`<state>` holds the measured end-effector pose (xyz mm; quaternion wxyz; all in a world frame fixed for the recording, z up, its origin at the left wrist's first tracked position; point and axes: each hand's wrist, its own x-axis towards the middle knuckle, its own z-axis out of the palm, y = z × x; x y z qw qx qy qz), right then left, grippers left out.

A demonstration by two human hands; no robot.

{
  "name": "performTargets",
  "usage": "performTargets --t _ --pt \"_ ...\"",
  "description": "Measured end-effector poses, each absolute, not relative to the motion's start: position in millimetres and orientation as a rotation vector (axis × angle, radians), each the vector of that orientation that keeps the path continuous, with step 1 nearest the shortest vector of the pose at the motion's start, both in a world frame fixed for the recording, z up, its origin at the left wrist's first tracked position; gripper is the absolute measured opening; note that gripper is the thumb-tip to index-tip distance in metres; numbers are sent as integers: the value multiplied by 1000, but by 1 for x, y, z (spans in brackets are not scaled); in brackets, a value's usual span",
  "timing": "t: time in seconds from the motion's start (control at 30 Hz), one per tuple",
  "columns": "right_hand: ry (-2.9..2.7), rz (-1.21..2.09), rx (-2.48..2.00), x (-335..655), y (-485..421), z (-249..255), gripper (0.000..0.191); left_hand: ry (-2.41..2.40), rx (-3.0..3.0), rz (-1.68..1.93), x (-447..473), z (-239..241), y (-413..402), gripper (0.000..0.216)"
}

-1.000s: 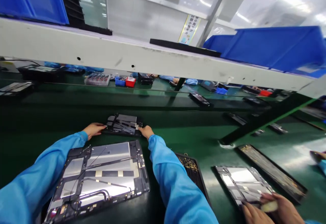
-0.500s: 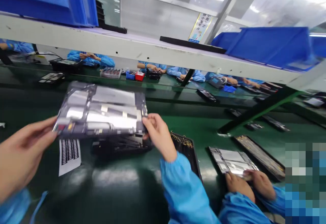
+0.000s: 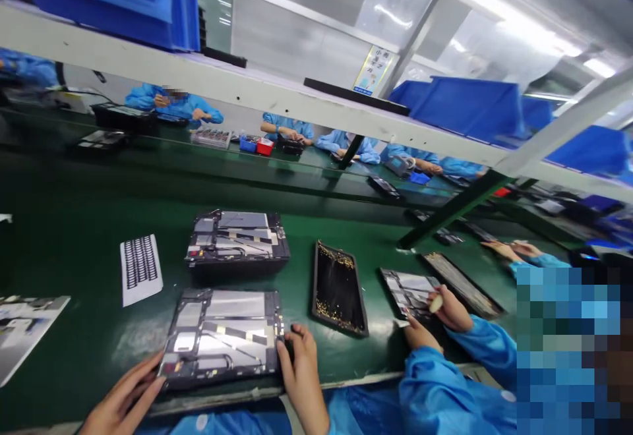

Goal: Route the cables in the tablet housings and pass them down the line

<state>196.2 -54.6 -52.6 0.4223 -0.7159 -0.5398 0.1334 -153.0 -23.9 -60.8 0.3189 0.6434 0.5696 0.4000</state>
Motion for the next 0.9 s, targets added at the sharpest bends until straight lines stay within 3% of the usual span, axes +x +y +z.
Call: performTargets --t 0.13,0.33,0.57,0.9 --pt "-1573 141 -1735 178 -30 -13 31 1650 1967 1012 -162 -31 8 39" --pt "-2169 692 -1061 81 22 54 9 1746 2096 999 -195 2 84 39" --pt "-2510 596 -988 -28 134 13 11 1604 2117 771 -217 -31 124 80" --pt "-2603 628 -1061 -63 184 -14 13 1627 2030 747 -213 -36 125 92"
